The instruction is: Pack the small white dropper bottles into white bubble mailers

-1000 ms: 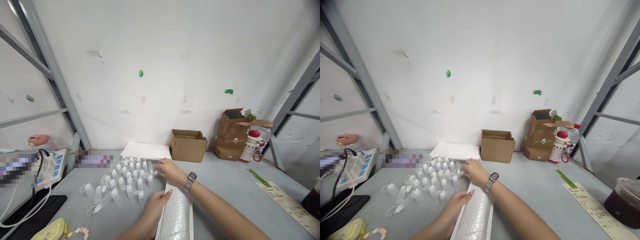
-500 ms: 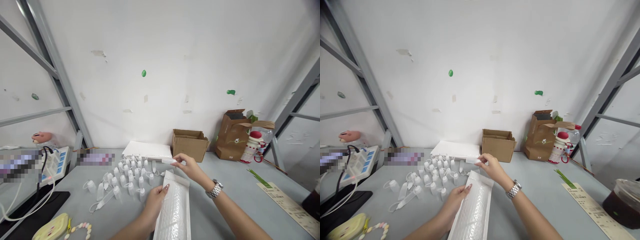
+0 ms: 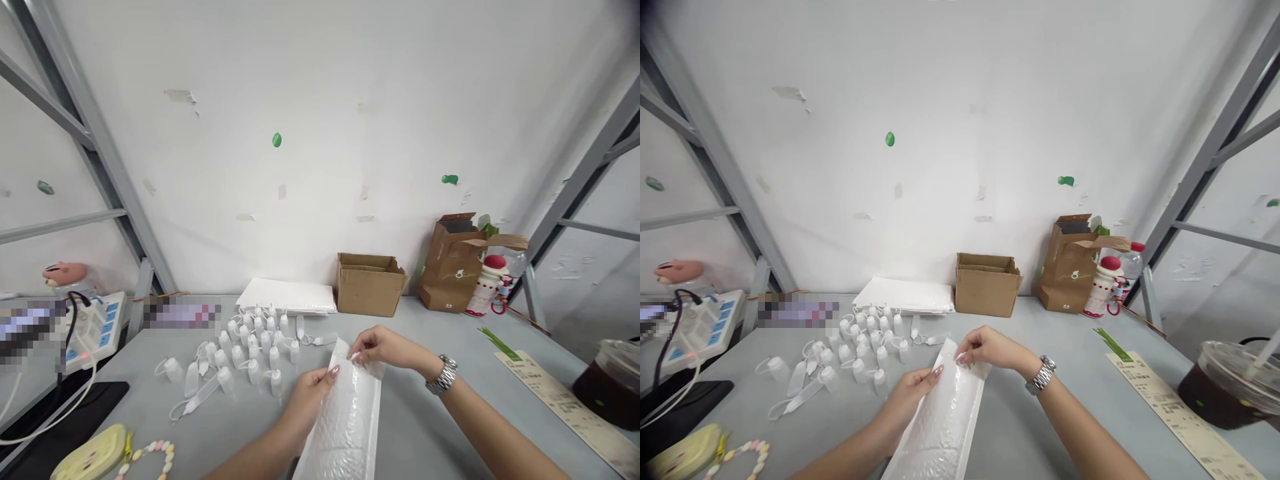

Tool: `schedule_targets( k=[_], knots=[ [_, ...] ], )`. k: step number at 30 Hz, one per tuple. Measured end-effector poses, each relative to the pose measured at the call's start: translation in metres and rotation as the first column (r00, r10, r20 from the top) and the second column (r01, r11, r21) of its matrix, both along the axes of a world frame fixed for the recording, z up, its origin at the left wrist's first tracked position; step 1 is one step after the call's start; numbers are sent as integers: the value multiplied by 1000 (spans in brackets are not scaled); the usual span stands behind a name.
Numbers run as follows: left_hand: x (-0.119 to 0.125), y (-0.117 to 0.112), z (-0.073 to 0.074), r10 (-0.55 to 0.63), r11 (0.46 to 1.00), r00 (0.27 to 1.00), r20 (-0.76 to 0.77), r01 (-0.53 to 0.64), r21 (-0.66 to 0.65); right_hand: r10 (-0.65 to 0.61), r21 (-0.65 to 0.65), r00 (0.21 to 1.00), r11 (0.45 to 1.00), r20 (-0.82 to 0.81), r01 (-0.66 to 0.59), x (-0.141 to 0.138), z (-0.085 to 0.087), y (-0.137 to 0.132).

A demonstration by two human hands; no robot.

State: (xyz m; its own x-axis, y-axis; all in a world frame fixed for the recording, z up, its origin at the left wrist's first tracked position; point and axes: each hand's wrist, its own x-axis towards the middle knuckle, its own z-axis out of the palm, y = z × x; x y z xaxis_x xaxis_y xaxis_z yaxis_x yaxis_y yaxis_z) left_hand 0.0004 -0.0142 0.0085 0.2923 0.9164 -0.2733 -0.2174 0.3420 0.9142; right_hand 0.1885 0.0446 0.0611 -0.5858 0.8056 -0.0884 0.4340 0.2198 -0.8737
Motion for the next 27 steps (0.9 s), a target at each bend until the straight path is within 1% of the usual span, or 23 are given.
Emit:
schedule_targets(
  k=[1,2,4,6,7,10,13,16,17,18,21,22,23,25,26,27],
  knots=[
    [0,0,1,-3,1000,1000,16,3,-1,2,-8,1000,1000,-11,-2,-4,-2,1],
    [0,0,1,0,1000,1000,31,0,-3,-28,-3,999,1000,-29,28,-9,-5,2],
    [-1,1,2,28,1000,998,52,-28,-13,-147,0,985,989,-88,148,-17,-15,4],
    [-3,2,3,67,998,996,58,-66,-19,-276,-32,949,961,-154,274,-24,-27,5],
    [-3,2,3,78,997,995,64,-77,-23,-321,-48,930,947,-178,317,-27,-32,5],
    [-4,3,1,92,995,991,92,-89,-36,-374,-42,907,927,-195,373,-33,-39,1],
    [-4,2,-1,93,996,990,109,-90,-27,-339,2,923,938,-182,346,-38,-34,-11],
    [-5,3,-4,91,996,987,134,-91,-10,-224,23,960,973,-167,231,-43,-27,-21],
    [-6,3,-5,91,996,986,141,-91,-8,-210,29,965,976,-158,218,-44,-27,-22],
    [-6,4,-5,93,996,985,143,-93,-6,-227,42,963,971,-144,235,-44,-27,-23],
    [-6,4,-5,99,995,986,136,-99,-5,-359,100,931,926,-70,365,-43,-33,-22],
    [-6,4,-5,100,995,986,134,-99,-11,-370,102,928,922,-44,372,-43,-35,-21],
    [-6,4,-5,104,995,986,133,-102,-20,-346,87,938,934,-21,347,-44,-37,-21],
    [-5,4,-5,112,994,986,119,-109,-30,-241,20,970,970,9,241,-44,-37,-21],
    [-4,4,-5,117,993,987,109,-114,-28,-202,6,979,979,11,202,-44,-36,-22],
    [-4,4,-4,118,993,988,100,-116,-21,-200,28,980,980,1,199,-43,-34,-21]
  ],
)
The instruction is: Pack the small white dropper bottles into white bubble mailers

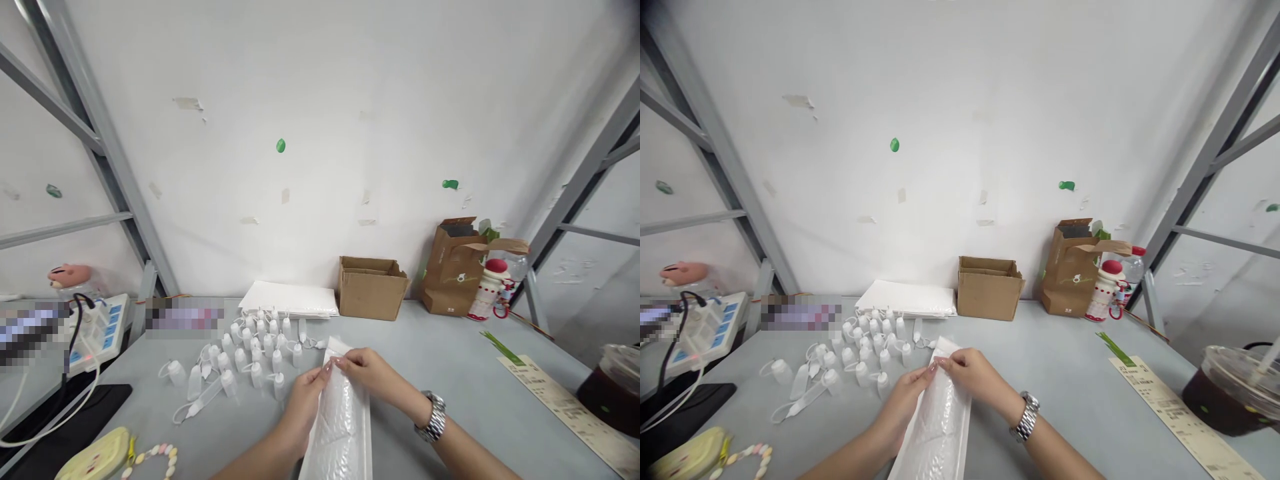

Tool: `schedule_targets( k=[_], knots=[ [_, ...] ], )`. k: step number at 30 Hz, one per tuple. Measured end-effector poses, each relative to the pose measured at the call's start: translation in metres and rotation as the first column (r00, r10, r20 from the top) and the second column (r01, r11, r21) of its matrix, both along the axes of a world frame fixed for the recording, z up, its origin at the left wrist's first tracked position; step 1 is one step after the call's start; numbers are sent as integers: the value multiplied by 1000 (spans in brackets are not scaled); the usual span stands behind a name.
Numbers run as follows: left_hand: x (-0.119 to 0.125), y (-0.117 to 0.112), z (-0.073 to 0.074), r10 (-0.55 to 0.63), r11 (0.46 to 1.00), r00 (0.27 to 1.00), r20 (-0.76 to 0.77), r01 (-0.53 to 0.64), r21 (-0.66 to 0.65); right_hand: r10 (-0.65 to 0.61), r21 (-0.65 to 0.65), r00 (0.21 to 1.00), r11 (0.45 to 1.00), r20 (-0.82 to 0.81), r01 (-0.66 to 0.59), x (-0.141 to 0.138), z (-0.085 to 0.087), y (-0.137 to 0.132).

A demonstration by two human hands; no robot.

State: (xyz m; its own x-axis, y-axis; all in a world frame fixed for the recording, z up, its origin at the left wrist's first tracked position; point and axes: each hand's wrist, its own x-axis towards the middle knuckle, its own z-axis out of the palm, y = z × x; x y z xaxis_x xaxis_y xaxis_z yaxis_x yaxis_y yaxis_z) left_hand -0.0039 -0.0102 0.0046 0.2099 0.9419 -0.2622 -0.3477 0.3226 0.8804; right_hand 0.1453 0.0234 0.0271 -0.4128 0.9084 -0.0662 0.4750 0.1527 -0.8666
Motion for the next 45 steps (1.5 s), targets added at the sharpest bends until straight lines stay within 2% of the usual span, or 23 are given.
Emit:
schedule_targets(
  k=[2,4,5,6,8,10,13,16,18,20,23,26,28,33,35,37,40,43,45],
  knots=[
    [-1,0,3,1,1000,1000,-17,-1,20,-127,160,991,978,-39,132,4,5,3],
    [-1,0,7,-1,1000,1000,-26,1,22,-331,300,936,887,-121,352,10,8,9],
    [-2,-1,8,-1,1000,1000,-28,1,15,-395,290,908,861,-136,418,14,9,12],
    [-2,-1,10,-1,1000,1000,-27,1,5,-417,226,901,872,-121,434,17,8,15],
    [-1,-2,12,-19,1000,1000,-16,19,-9,-368,14,927,929,-70,369,22,5,20],
    [1,-4,14,-60,998,998,-18,60,0,-335,-105,938,940,-85,326,24,3,21],
    [2,-6,15,-120,993,991,-59,120,-6,-384,-22,904,922,-188,387,23,4,16],
    [2,-8,15,-134,991,987,-83,132,-23,-307,97,918,936,-252,339,22,12,8],
    [1,-9,15,-137,990,986,-90,136,-23,-274,111,918,942,-285,316,23,16,2],
    [1,-10,16,-136,991,985,-107,135,-20,-291,49,900,945,-325,324,25,17,-3],
    [2,-11,17,-123,992,984,-128,123,-3,-355,-122,863,935,-360,334,28,17,-9],
    [2,-11,16,-101,995,987,-121,101,-4,-325,-223,881,940,-343,259,26,14,-12],
    [2,-10,14,-104,995,989,-108,103,-11,-262,-203,916,957,-305,206,25,10,-13],
    [2,-8,10,-98,995,993,-60,98,0,-104,15,963,994,-248,111,28,4,-12],
    [2,-7,10,-89,996,996,-28,90,15,-31,18,973,999,-229,36,31,4,-13],
    [1,-6,12,-88,996,996,-20,88,18,-40,-21,980,999,-197,37,34,4,-15],
    [-1,-3,13,-84,996,995,-52,84,5,-117,-47,977,993,-180,110,34,3,-17],
    [-3,-1,13,-46,999,990,-130,47,4,-74,-46,976,997,-205,66,28,3,-21],
    [-3,0,11,-9,999,985,-173,16,35,-84,-34,968,996,-235,78,24,2,-24]
  ],
)
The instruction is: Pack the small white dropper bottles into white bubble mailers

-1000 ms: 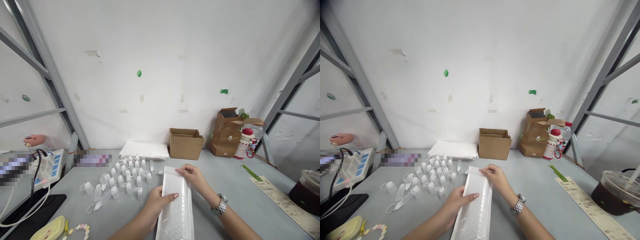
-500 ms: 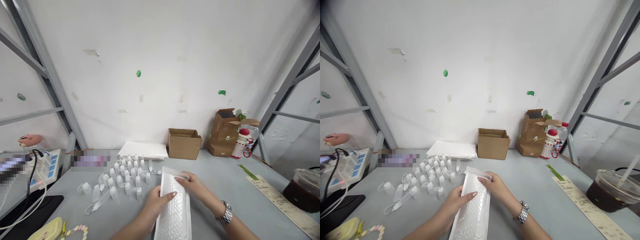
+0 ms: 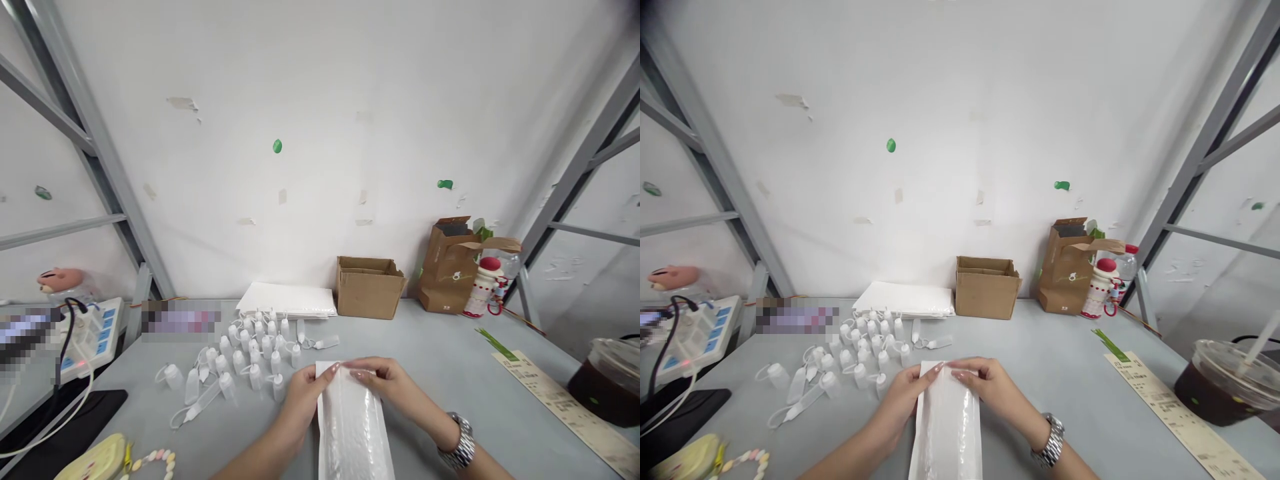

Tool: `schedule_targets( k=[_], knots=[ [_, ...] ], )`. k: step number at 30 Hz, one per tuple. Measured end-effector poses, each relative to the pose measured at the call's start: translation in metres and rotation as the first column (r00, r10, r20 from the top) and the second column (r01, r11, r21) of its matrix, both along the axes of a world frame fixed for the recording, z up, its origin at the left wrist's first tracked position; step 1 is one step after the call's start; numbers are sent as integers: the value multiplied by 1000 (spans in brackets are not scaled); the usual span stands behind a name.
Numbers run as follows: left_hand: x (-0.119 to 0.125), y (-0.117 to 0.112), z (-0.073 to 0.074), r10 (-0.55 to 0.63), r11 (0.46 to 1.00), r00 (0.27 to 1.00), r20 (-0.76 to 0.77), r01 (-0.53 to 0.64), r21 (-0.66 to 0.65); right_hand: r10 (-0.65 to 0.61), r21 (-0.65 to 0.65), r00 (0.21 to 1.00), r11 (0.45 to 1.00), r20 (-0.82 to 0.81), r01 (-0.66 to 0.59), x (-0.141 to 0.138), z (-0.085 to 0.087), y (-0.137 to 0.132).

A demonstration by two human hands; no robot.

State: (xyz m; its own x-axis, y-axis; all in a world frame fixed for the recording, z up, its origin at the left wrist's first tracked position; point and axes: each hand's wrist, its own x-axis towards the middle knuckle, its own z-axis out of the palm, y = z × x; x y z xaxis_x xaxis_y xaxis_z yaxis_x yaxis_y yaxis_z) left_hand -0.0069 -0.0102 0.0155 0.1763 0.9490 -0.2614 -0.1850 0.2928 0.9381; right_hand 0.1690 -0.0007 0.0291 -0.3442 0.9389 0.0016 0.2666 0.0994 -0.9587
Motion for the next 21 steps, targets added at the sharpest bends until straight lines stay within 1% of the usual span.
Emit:
schedule_targets(
  k=[2,4,5,6,7,8,9,10,11,12,13,14,15,16,17,18,19,20,21],
  knots=[
    [1,0,-1,18,998,1000,-26,-17,58,-48,-52,999,998,-4,48,-1,-2,-2],
    [4,-1,-1,-9,995,999,-48,13,96,-77,-124,996,989,44,82,4,0,-3],
    [5,-2,-1,-34,995,998,-52,38,87,-95,-125,992,987,82,104,11,3,-3],
    [6,-3,0,-64,996,997,-46,67,59,-132,-88,983,986,126,143,20,9,-4],
    [6,-3,2,-88,996,996,-30,89,19,-196,-13,966,979,169,201,32,18,-4],
    [6,-3,3,-102,995,995,-11,101,-22,-290,92,937,957,196,277,46,30,-6],
    [7,-3,4,-98,994,995,8,98,-54,-393,179,895,916,211,360,62,43,-9],
    [6,-2,5,-85,994,996,20,86,-71,-500,261,842,856,201,446,77,57,-13],
    [6,-2,5,-68,995,997,22,70,-72,-605,342,781,775,154,532,92,72,-19],
    [6,-1,5,-48,997,999,18,49,-66,-718,415,691,654,78,633,105,86,-24],
    [5,0,4,-29,998,1000,9,29,-58,-804,486,595,526,15,698,116,97,-30],
    [5,1,3,-13,999,1000,-2,13,-52,-875,578,482,372,-42,726,123,106,-35],
    [4,2,2,1,999,1000,-11,-1,-44,-919,670,385,229,-91,706,128,111,-38],
    [4,2,0,11,999,1000,-16,-11,-38,-939,764,317,106,-134,636,130,111,-38],
    [4,3,-2,17,999,1000,-20,-17,-32,-944,849,290,18,-160,528,131,107,-36],
    [4,3,-4,15,999,1000,-24,-16,-28,-941,916,304,-17,-150,400,131,99,-30],
    [4,4,-6,11,1000,999,-30,-12,-25,-932,964,342,-25,-119,266,130,87,-22],
    [4,4,-8,6,1000,999,-38,-7,-23,-919,990,394,47,-10,136,130,71,-12],
    [4,5,-10,1,1000,999,-46,-2,-23,-903,986,406,167,144,23,131,54,-1]
  ],
)
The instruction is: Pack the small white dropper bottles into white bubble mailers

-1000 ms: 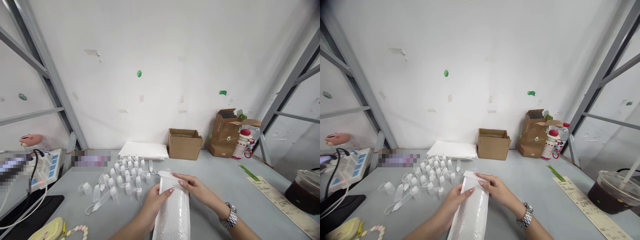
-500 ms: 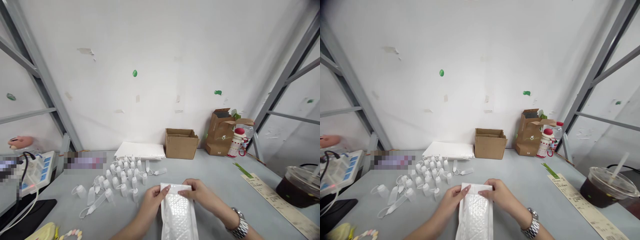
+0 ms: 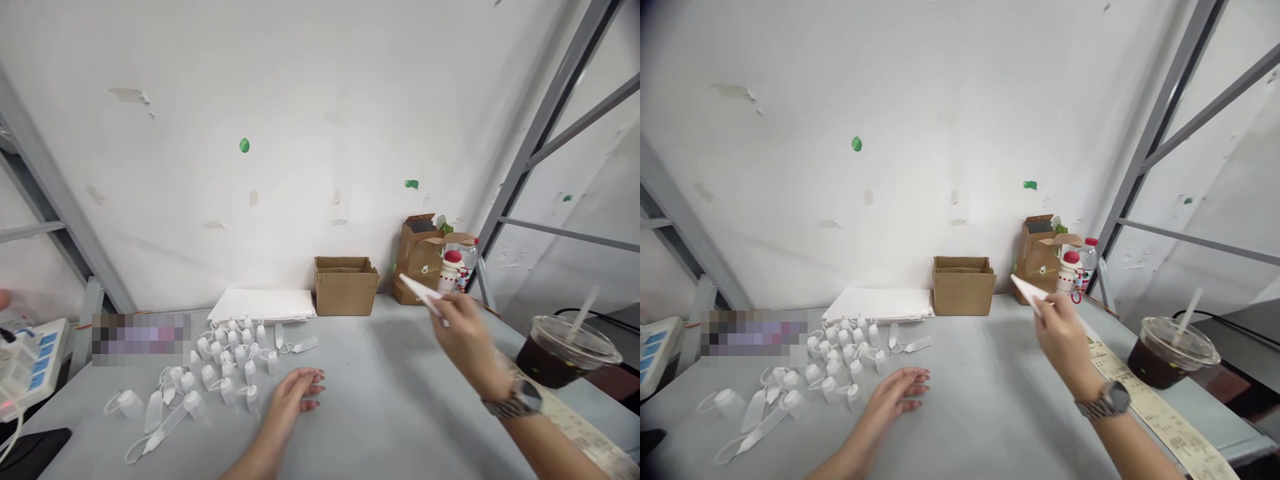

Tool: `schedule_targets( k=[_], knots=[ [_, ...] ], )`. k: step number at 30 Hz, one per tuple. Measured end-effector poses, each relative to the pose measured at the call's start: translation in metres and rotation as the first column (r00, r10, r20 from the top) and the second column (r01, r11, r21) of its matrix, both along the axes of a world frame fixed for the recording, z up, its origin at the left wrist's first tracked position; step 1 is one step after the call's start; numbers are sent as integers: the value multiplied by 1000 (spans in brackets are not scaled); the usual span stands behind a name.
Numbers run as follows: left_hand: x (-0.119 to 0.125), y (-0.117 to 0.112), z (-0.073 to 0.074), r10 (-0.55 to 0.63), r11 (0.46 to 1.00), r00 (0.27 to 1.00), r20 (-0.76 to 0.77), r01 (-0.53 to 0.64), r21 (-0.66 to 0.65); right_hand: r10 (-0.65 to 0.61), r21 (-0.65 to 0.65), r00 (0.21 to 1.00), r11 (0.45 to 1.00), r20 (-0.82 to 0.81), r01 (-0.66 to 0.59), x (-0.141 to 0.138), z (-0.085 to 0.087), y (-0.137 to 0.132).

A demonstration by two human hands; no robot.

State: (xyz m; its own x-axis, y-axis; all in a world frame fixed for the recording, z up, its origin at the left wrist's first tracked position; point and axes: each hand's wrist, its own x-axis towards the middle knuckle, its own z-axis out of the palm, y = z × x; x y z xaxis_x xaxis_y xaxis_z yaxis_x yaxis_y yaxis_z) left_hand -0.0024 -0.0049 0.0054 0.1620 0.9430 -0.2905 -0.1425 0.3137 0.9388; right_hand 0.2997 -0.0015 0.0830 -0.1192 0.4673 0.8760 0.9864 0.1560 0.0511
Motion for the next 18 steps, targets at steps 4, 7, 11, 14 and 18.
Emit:
schedule_targets(
  k=[4,7,11,14,18],
  knots=[
    [0,3,-3,3,1000,1000,-16,-3,-2,108,-377,947,926,303,15,7,-64,35],
    [-1,1,0,4,1000,1000,-20,-4,8,177,-457,924,889,338,-3,12,-89,44],
    [-2,-2,4,4,1000,1000,-15,-3,21,198,-493,934,870,296,-28,17,-93,40],
    [-2,-1,1,3,1000,1000,-11,-3,-2,139,-416,960,909,244,-26,26,-79,17],
    [-1,2,-3,5,1000,1000,-5,-5,-9,-379,112,925,918,-29,380,56,-55,-36]
  ],
)
